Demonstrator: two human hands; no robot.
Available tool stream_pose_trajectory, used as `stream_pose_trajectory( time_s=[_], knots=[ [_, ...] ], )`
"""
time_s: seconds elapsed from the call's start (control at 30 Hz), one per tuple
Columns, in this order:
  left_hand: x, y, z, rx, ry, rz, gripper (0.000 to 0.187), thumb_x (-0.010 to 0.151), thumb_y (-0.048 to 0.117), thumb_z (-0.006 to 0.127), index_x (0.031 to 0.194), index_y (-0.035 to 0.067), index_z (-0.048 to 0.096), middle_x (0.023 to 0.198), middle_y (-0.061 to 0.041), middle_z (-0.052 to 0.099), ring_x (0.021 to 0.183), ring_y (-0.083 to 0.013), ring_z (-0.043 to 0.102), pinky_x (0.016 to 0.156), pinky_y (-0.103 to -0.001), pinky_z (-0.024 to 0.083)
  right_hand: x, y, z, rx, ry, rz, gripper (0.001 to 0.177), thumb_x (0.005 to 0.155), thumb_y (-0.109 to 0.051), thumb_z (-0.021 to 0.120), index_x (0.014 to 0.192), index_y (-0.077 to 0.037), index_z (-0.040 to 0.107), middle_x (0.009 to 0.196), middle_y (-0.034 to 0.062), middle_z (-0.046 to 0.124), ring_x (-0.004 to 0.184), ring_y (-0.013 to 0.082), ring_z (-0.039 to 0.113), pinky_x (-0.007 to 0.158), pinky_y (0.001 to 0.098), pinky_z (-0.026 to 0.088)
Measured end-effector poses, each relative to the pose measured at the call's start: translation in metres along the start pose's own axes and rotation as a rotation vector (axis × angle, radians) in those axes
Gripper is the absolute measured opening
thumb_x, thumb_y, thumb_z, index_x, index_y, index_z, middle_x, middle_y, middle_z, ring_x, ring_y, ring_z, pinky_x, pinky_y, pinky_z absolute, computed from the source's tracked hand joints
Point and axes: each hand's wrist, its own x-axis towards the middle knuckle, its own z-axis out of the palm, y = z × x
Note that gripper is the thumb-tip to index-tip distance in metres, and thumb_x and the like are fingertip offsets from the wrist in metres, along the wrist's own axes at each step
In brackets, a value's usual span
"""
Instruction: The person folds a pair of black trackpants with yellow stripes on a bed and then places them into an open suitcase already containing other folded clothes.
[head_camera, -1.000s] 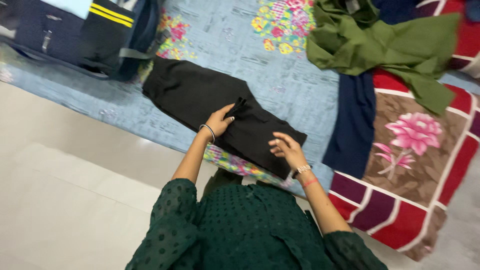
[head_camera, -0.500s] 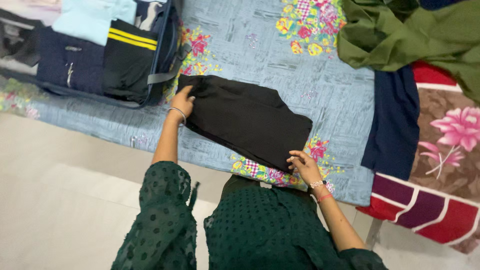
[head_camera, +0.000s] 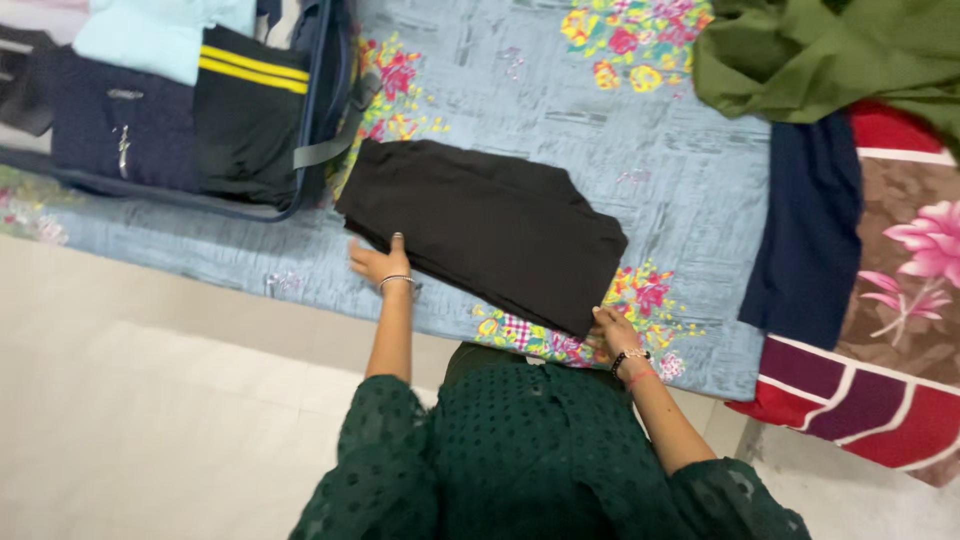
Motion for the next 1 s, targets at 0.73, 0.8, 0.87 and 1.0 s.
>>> stream_pose_trajectory(
  time_s=[0.73, 0.8, 0.87, 1.0],
  knots=[
    [-0.034, -0.037, 0.002, -0.71, -0.418, -0.535, 0.035, 0.083, 0.033, 0.085, 0.106, 0.014, 0.067, 0.096, -0.003, 0.067, 0.07, -0.013, 0.057, 0.048, -0.028, 0.03, -0.02, -0.007, -0.105, 0.006, 0.085, -0.341, 0.034, 0.087, -0.011, 0.075, 0.12, -0.001, 0.072, 0.107, 0.005, 0.076, 0.088, 0.0105, 0.071, 0.078, 0.0263, 0.056],
    [-0.031, -0.027, 0.006, -0.707, -0.41, -0.539, 0.047, 0.075, 0.026, 0.087, 0.111, 0.016, 0.06, 0.103, -0.006, 0.067, 0.08, -0.0168, 0.063, 0.058, -0.032, 0.045, -0.018, -0.005, -0.106, -0.009, 0.127, -0.345, 0.038, 0.085, -0.012, 0.077, 0.121, -0.002, 0.072, 0.103, 0.0023, 0.077, 0.085, 0.0097, 0.071, 0.076, 0.026, 0.057],
    [-0.021, -0.023, 0.002, -0.706, -0.396, -0.549, 0.062, 0.067, 0.019, 0.09, 0.117, 0.02, 0.053, 0.11, -0.009, 0.068, 0.091, -0.0209, 0.07, 0.068, -0.036, 0.06, -0.022, -0.01, -0.098, -0.33, 0.447, -0.227, 0.055, 0.089, -0.018, 0.081, 0.139, -0.005, 0.062, 0.097, 0.0193, 0.068, 0.073, 0.0288, 0.062, 0.071, 0.0497, 0.049],
    [0.003, -0.006, -0.023, -0.373, -0.58, -0.523, 0.064, 0.075, 0.034, 0.087, 0.127, 0.01, 0.059, 0.121, -0.009, 0.064, 0.103, -0.0219, 0.062, 0.078, -0.04, 0.052, -0.062, -0.039, -0.053, -0.888, 0.726, -0.873, 0.065, 0.075, -0.015, 0.084, 0.134, -0.003, 0.059, 0.121, 0.0222, 0.062, 0.114, 0.0422, 0.057, 0.1, 0.0504, 0.046]
  ],
)
